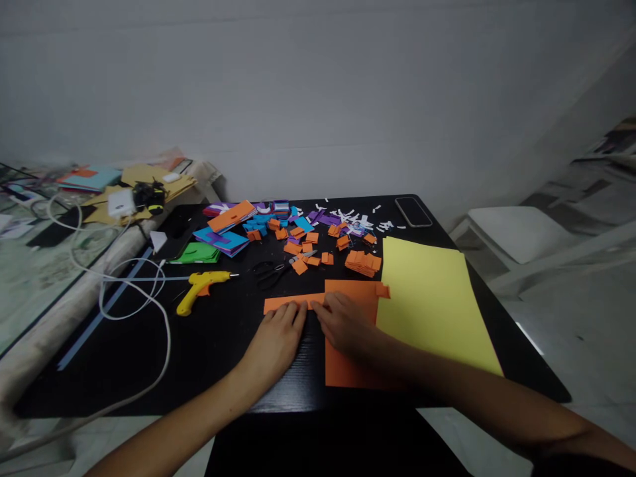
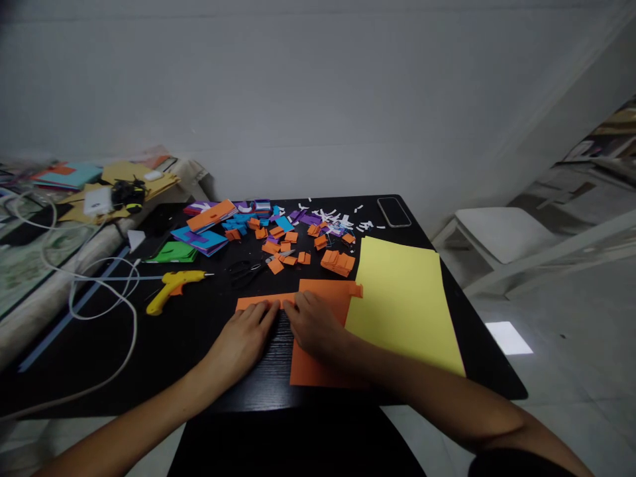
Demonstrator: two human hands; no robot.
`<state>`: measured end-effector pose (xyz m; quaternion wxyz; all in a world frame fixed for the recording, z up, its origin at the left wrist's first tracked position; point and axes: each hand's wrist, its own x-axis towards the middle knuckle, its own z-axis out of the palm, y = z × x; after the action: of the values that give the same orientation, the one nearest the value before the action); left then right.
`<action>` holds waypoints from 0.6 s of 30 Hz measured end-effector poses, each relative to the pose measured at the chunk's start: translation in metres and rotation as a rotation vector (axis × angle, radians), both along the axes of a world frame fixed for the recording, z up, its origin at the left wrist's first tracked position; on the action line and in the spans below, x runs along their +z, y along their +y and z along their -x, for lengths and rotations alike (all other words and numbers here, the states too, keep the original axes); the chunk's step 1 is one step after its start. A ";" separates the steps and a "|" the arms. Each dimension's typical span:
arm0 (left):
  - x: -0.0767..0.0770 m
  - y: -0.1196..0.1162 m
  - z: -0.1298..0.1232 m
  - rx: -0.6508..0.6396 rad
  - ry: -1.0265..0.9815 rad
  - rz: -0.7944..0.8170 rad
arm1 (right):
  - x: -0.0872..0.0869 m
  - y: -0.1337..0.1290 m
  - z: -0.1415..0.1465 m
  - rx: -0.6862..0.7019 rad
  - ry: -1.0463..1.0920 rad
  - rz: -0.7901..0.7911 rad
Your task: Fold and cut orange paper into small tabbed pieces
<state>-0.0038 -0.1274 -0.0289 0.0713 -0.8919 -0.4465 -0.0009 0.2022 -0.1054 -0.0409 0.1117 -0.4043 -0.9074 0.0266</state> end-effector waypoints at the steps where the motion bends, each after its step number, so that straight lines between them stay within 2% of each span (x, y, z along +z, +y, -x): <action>1: -0.001 -0.001 -0.001 0.009 0.003 -0.006 | 0.000 0.000 0.001 -0.001 -0.006 -0.006; 6: -0.006 -0.004 -0.003 0.035 -0.012 -0.022 | -0.001 -0.005 -0.001 -0.054 -0.049 -0.064; 11: -0.007 -0.004 -0.003 0.037 -0.008 -0.031 | -0.003 -0.009 -0.022 -0.121 -0.038 -0.129; 18: -0.004 -0.003 -0.010 0.072 -0.039 -0.050 | 0.000 -0.011 -0.046 -0.204 -0.008 -0.132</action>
<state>0.0057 -0.1306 -0.0326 0.0849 -0.8730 -0.4795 -0.0269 0.2484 -0.1161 -0.0407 0.1364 -0.4863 -0.8618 -0.0463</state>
